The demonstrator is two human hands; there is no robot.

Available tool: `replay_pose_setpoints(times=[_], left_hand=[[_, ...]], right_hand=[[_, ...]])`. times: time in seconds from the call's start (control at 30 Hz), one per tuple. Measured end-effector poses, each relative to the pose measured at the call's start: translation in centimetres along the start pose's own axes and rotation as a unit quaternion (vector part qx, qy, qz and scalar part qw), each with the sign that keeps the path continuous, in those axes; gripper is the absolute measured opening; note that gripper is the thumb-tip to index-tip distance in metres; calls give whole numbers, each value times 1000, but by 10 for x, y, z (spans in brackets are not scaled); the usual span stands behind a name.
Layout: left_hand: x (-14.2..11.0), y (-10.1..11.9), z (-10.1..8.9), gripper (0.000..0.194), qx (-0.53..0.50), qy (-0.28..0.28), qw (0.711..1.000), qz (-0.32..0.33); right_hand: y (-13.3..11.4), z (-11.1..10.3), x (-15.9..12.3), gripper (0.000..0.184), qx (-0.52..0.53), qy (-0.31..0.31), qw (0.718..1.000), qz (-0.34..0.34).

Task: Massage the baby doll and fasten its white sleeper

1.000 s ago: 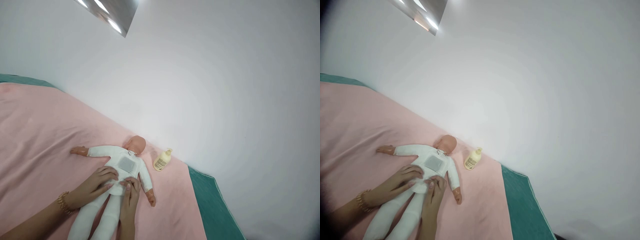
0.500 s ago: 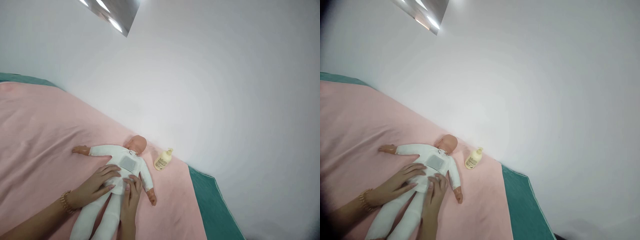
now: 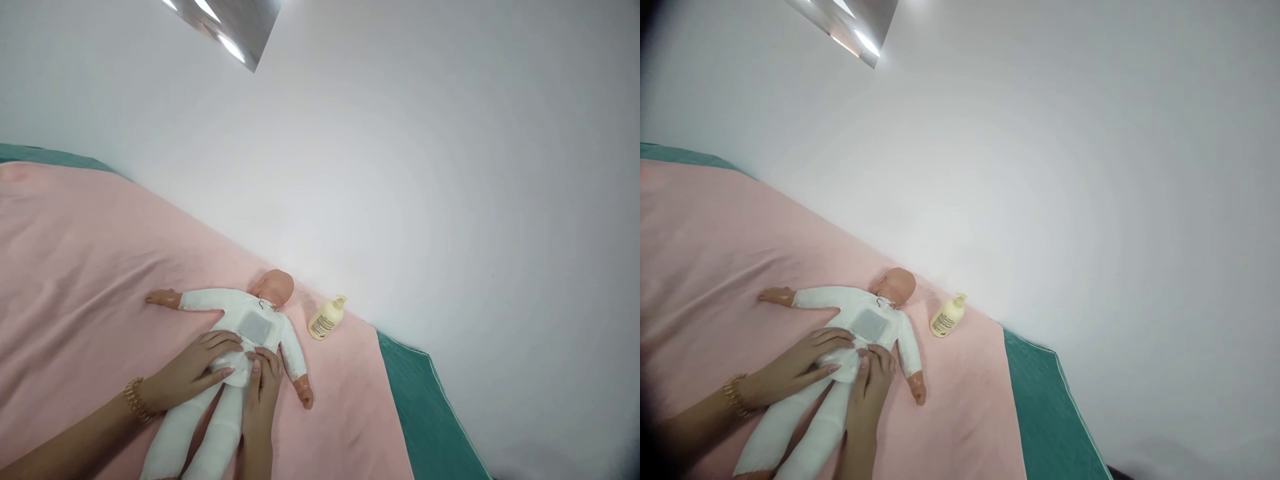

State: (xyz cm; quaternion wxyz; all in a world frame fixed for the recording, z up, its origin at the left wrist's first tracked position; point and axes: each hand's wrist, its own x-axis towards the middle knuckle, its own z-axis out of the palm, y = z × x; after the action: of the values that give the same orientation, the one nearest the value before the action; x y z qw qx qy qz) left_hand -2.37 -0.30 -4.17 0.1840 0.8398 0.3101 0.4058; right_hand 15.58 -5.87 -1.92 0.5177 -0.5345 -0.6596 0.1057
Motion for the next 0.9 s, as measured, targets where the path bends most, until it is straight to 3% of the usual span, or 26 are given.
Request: replay_pose_setpoints(times=[0.1, 0.37, 0.63, 0.77, 0.9], left_hand=[[-2, 2, 1, 43, 9, 24, 1000, -11], [-1, -7, 0, 44, 9, -19, 1000, 0], [6, 6, -7, 37, -7, -12, 1000, -19], [20, 7, -16, 32, -21, 6, 999, -36], [52, 9, -25, 35, -44, 49, 996, -56]], right_hand=[[2, -1, -3, 35, -16, 11, 1000, -14], [9, 0, -4, 34, -29, -6, 1000, -6], [9, 1, 0, 32, -29, -24, 999, 7], [6, -3, 12, 32, 2, -7, 1000, 1], [8, -4, 47, 39, 52, 48, 997, 16]])
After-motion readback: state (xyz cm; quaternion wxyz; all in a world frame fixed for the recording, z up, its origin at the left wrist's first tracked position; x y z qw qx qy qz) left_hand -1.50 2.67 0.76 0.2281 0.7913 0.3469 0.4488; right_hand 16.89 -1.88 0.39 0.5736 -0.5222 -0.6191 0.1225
